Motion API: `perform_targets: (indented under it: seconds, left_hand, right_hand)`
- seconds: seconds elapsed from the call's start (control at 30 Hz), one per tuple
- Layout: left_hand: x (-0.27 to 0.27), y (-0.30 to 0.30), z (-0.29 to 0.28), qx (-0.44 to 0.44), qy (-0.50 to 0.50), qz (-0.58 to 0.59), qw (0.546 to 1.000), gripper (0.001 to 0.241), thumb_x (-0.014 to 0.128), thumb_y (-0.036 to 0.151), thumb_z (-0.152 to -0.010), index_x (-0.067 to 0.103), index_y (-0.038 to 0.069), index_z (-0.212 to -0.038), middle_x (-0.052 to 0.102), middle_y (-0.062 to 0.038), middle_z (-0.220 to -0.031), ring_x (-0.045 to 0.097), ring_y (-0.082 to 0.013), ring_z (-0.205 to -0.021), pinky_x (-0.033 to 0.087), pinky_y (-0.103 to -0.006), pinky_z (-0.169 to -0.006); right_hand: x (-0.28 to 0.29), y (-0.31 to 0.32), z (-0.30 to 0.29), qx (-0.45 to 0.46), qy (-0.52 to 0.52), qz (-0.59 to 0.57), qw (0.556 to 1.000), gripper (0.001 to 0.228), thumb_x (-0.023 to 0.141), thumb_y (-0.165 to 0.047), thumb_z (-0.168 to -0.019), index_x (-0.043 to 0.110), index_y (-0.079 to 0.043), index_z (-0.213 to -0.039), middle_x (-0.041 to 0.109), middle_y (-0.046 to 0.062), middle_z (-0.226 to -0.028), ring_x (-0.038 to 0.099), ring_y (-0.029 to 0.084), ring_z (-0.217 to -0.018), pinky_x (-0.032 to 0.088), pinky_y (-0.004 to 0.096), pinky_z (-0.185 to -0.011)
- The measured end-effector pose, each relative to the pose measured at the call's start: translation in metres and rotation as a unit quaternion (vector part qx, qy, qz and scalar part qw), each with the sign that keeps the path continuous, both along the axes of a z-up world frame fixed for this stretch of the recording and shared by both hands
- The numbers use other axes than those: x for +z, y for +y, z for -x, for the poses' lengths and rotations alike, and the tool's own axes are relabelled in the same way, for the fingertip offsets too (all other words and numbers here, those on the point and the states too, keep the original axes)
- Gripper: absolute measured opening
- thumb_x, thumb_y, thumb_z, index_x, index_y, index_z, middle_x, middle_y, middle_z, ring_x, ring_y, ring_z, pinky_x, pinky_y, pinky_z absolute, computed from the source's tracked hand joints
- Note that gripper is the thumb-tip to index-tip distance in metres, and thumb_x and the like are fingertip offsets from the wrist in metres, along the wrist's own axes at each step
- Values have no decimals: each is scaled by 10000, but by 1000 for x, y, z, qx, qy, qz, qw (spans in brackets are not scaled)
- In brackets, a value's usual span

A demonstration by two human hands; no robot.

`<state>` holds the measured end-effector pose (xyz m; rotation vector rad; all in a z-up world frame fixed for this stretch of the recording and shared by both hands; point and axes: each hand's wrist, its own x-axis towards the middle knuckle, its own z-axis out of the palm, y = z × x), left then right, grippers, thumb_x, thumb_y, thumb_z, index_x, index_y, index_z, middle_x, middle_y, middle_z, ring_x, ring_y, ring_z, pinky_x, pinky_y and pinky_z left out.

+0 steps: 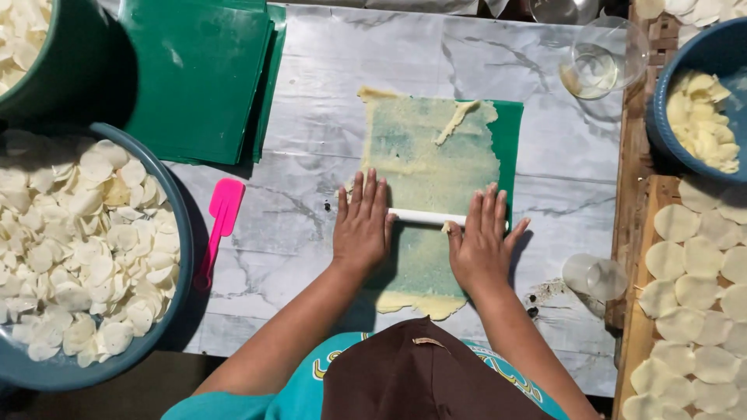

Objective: Rolling out thin sheets of dough or paste on a mat using a rolling pin.

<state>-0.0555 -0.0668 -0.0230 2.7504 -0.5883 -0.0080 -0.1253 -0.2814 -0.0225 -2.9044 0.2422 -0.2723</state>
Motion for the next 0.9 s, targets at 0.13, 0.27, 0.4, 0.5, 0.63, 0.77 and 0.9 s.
perform_targets:
  seconds: [0.13, 0.27, 0.4, 0.5, 0.63, 0.77, 0.9]
  left_hand:
    - [0, -18, -43, 8, -1, -42, 999, 659, 270, 479, -1097, 237, 129, -1654, 126, -98, -1745, 16, -319, -1611, -35, -540, -1275]
    - [12, -41, -116, 32, -5, -24, 999, 640, 270, 442, -1106, 199, 147, -1669, 81, -117, -1750, 2, -305, -1615, -43, -565, -1282]
    - [14, -54, -164, 53, 17, -17, 998, 671, 237, 479, -1119, 146, 125, -1682, 6, -124, -1750, -39, -295, -1621, -65, -568, -1299]
    - [46, -54, -173, 59, 31, -25, 997, 663, 120, 422, -1087, 98, 110, -1672, -19, -83, -1739, -87, -238, -1595, -127, -511, -1268]
    - [20, -39, -121, 69, -42, -10, 997, 645, 333, 369, -1133, 130, 102, -1684, 30, -105, -1750, -7, -269, -1629, -54, -511, -1315]
    - [0, -42, -104, 33, -18, -49, 998, 671, 274, 433, -1096, 185, 99, -1671, 41, -87, -1740, -20, -286, -1607, -59, -511, -1286]
    - [10, -56, -145, 46, -30, -60, 997, 663, 306, 386, -1093, 170, 106, -1679, 58, -96, -1742, -2, -278, -1609, -70, -529, -1283]
  right_hand:
    - [1, -10, -44, 4, -27, 44, 999, 718, 387, -488, -1079, 397, 30, -1577, 288, 267, -1694, 218, 391, -1585, -5, 783, -1154]
    - [18, -26, -111, 3, -9, 29, 1000, 730, 392, -508, -1074, 345, -21, -1615, 229, 250, -1705, 151, 372, -1592, -17, 813, -1138]
    - [19, -39, -159, 25, -74, 31, 996, 724, 446, -547, -1091, 415, -41, -1608, 294, 267, -1672, 231, 410, -1556, -18, 832, -1083]
    - [38, -35, -158, 20, -76, -9, 997, 677, 290, -500, -1151, 415, -33, -1625, 241, 151, -1707, 173, 357, -1585, -93, 778, -1115]
    - [39, -18, -106, -17, -49, -28, 998, 686, 246, -489, -1129, 246, -64, -1667, 164, 158, -1739, 110, 352, -1622, -88, 725, -1180]
    - [17, -15, -100, -7, 82, -13, 997, 758, 275, -537, -1094, 143, -65, -1672, 44, 107, -1748, -14, 284, -1611, -100, 731, -1173]
    - [20, -28, -145, 7, 52, 19, 998, 748, 369, -471, -1095, 255, 9, -1657, 84, 163, -1732, 30, 316, -1599, -57, 787, -1138]
